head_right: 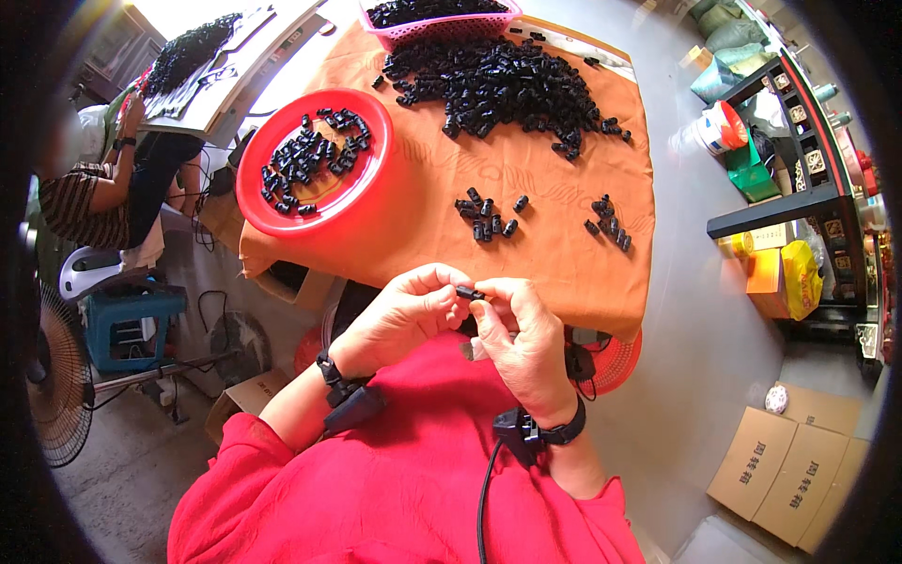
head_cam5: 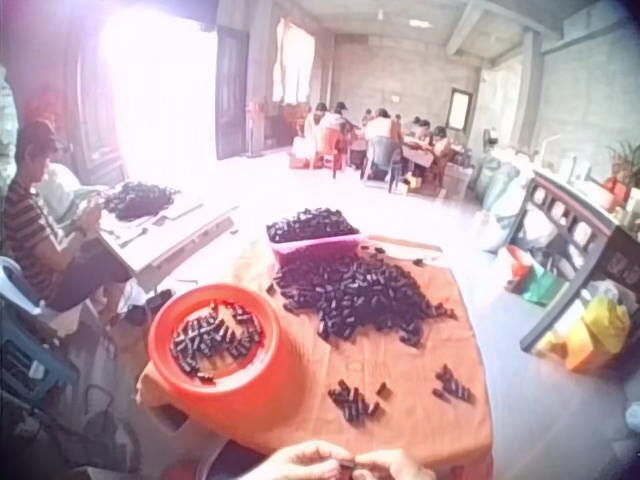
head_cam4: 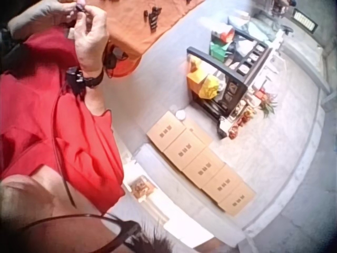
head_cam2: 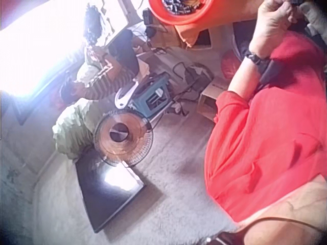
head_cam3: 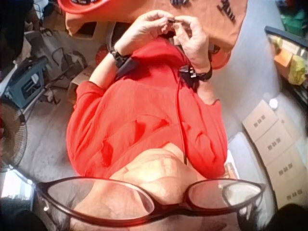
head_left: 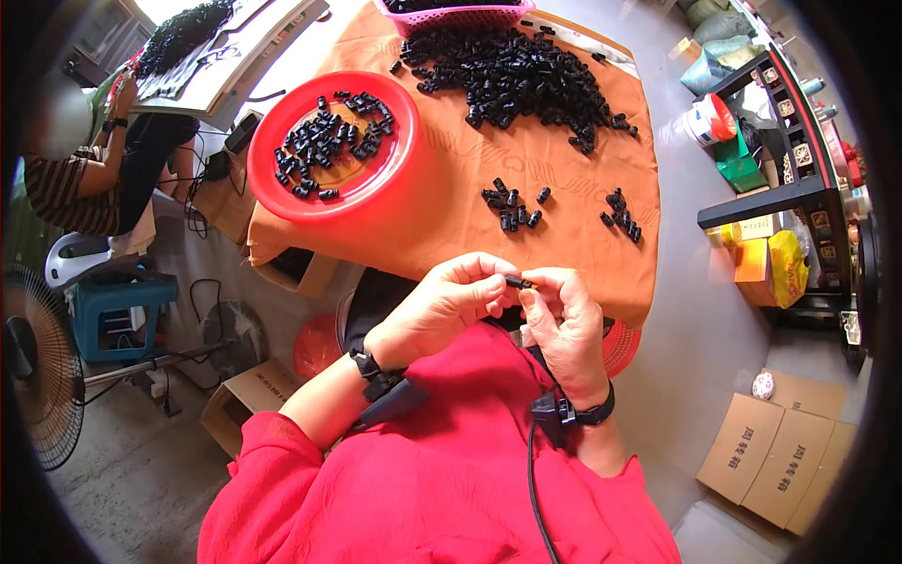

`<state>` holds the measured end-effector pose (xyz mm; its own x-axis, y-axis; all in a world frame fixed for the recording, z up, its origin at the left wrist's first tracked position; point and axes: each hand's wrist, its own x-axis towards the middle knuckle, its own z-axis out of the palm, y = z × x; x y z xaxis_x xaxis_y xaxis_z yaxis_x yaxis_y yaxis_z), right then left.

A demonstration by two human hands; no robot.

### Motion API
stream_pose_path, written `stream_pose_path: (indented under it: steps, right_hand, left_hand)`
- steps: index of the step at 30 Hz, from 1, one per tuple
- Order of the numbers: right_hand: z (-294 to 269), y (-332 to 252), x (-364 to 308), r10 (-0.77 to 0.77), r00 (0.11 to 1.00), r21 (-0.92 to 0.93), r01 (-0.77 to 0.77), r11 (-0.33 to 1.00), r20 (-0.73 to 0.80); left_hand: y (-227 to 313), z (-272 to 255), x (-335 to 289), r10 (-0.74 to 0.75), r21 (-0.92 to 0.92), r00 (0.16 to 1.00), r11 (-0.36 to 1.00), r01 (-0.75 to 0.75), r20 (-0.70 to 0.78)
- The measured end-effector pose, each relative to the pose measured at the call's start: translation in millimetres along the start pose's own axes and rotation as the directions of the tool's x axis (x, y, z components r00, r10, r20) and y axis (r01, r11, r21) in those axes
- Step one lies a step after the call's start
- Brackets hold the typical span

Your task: Assemble small black plastic shoe components manually.

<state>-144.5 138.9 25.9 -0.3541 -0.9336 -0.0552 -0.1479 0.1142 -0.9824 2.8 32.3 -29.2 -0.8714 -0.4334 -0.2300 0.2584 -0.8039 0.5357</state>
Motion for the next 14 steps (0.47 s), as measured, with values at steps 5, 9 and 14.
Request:
stream_pose_path:
  steps: [5, 9, 14]
  right_hand:
    - [2, 2, -4, -0.009, 0.999, 0.002, 0.009, 1.0, 0.047]
    - [8, -4, -8, 0.021, 0.998, -0.014, -0.021, 1.0, 0.058]
    - [-2, 11, -6, -0.083, 0.974, -0.199, 0.126, 0.972, 0.209]
  left_hand:
    - [-10, -10, 0, -0.044, -0.157, 0.998, 0.986, 0.05, 0.04]
    - [-13, -12, 1, -0.019, -0.137, 0.996, 0.99, 0.03, 0.088]
    - [-15, -11, -1, 0.013, -0.073, 0.996, 0.997, -0.007, 0.086]
